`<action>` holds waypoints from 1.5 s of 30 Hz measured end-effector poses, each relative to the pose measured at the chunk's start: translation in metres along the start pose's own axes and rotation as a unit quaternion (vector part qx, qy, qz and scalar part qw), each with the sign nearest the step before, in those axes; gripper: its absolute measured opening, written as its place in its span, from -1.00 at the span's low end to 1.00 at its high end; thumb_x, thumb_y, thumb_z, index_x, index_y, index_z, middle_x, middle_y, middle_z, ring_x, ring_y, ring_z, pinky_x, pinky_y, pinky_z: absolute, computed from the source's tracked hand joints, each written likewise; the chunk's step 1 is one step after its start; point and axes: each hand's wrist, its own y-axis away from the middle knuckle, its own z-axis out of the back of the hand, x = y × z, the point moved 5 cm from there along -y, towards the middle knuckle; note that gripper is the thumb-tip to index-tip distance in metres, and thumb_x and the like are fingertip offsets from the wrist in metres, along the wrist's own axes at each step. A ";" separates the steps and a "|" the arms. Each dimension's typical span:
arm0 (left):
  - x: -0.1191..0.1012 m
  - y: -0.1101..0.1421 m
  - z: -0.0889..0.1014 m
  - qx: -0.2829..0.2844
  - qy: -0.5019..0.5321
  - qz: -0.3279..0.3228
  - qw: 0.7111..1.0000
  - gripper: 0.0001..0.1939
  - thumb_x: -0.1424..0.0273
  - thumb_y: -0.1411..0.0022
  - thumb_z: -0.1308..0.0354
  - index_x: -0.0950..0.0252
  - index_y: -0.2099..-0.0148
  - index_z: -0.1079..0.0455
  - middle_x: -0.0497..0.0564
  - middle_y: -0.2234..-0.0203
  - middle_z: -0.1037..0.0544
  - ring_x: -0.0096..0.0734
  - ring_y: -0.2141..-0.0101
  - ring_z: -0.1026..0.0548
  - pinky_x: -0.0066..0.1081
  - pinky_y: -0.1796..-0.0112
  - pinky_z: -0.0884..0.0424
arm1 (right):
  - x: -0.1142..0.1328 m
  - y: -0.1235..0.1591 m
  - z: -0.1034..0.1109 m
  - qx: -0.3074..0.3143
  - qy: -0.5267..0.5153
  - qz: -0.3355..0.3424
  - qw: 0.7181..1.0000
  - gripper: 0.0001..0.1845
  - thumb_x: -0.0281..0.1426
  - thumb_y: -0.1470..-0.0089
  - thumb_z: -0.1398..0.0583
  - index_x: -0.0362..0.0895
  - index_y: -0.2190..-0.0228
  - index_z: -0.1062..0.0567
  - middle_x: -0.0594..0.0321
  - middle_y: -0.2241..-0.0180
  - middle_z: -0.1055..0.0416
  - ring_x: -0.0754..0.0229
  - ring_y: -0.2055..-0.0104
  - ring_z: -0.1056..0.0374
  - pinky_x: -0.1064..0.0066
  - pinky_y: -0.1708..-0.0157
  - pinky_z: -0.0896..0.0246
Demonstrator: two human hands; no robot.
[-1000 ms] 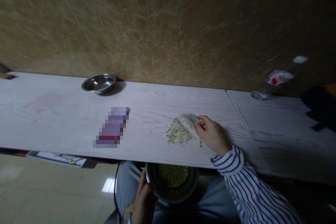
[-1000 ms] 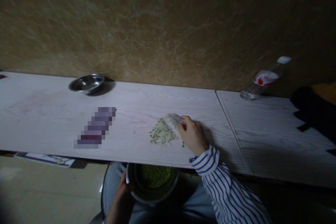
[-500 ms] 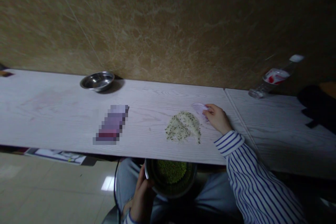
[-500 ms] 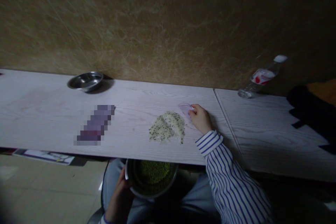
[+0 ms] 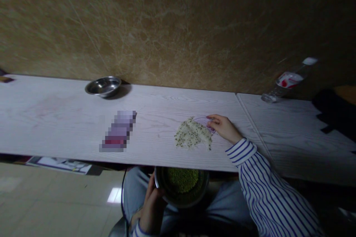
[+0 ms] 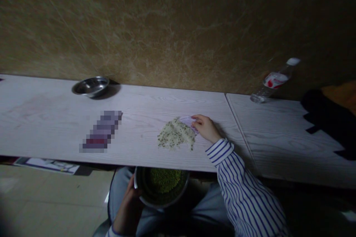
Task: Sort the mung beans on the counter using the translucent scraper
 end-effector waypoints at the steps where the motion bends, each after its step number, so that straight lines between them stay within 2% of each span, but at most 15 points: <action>1: 0.000 0.001 -0.001 0.001 0.002 0.000 1.000 -0.32 0.39 0.03 -0.32 0.08 -0.21 -0.45 0.11 -0.09 -0.57 0.20 -0.16 -0.41 -0.07 0.04 -0.48 | 0.001 0.002 -0.001 0.006 -0.002 -0.001 1.000 -0.76 -0.45 0.06 -0.23 -0.18 0.27 -0.57 0.31 0.60 -0.50 0.26 0.58 -0.41 0.47 0.57 -0.31; 12: 0.000 0.006 -0.014 0.022 0.002 0.028 0.999 -0.21 0.42 0.02 -0.26 0.11 -0.31 -0.31 0.12 -0.08 -0.57 0.05 -0.04 -0.50 -0.12 0.01 -0.44 | 0.013 0.016 -0.017 0.040 0.003 -0.015 0.999 -0.77 -0.47 0.00 -0.21 -0.16 0.24 -0.57 0.24 0.51 -0.55 0.21 0.51 -0.44 0.42 0.49 -0.35; 19: -0.002 0.008 -0.021 0.038 0.009 0.011 0.999 -0.31 0.42 0.03 -0.30 0.14 -0.22 -0.42 0.13 -0.04 -0.59 0.07 -0.05 -0.49 -0.11 0.02 -0.43 | 0.017 0.028 -0.029 0.062 0.036 -0.001 0.997 -0.74 -0.42 -0.06 -0.18 -0.15 0.18 -0.56 0.22 0.48 -0.55 0.18 0.47 -0.42 0.38 0.44 -0.32; 26: -0.006 0.013 -0.027 0.034 0.007 0.009 0.999 -0.33 0.46 0.05 -0.26 0.13 -0.19 -0.45 0.10 0.01 -0.61 0.06 -0.04 -0.49 -0.11 0.04 -0.45 | 0.018 0.037 -0.038 0.066 0.038 -0.007 0.997 -0.70 -0.43 -0.04 -0.18 -0.17 0.16 -0.56 0.27 0.52 -0.50 0.21 0.52 -0.35 0.41 0.50 -0.23; 33: -0.007 0.014 -0.031 0.036 0.022 0.017 0.999 -0.42 0.49 0.08 -0.25 0.15 -0.07 -0.51 0.08 0.06 -0.63 0.05 0.00 -0.52 -0.13 0.07 -0.46 | 0.023 0.048 -0.045 0.071 0.060 0.019 0.996 -0.68 -0.37 -0.09 -0.17 -0.13 0.12 -0.57 0.25 0.48 -0.53 0.19 0.48 -0.40 0.41 0.50 -0.22; 40: -0.006 0.015 -0.030 0.033 0.019 0.019 0.999 -0.34 0.48 0.09 -0.25 0.15 -0.15 -0.46 0.09 -0.04 -0.59 0.03 -0.04 -0.48 -0.15 0.08 -0.46 | 0.031 0.058 -0.046 0.067 0.100 0.042 0.992 -0.66 -0.35 -0.13 -0.17 -0.11 0.07 -0.57 0.22 0.42 -0.57 0.15 0.41 -0.45 0.37 0.40 -0.28; 45: -0.006 0.016 -0.029 0.038 0.012 0.027 0.999 -0.32 0.48 0.09 -0.25 0.13 -0.16 -0.44 0.08 0.02 -0.61 0.05 -0.01 -0.50 -0.15 0.11 -0.48 | 0.044 0.066 -0.046 0.059 0.136 0.047 0.988 -0.66 -0.37 -0.13 -0.18 -0.12 0.07 -0.59 0.23 0.43 -0.57 0.16 0.43 -0.43 0.36 0.40 -0.27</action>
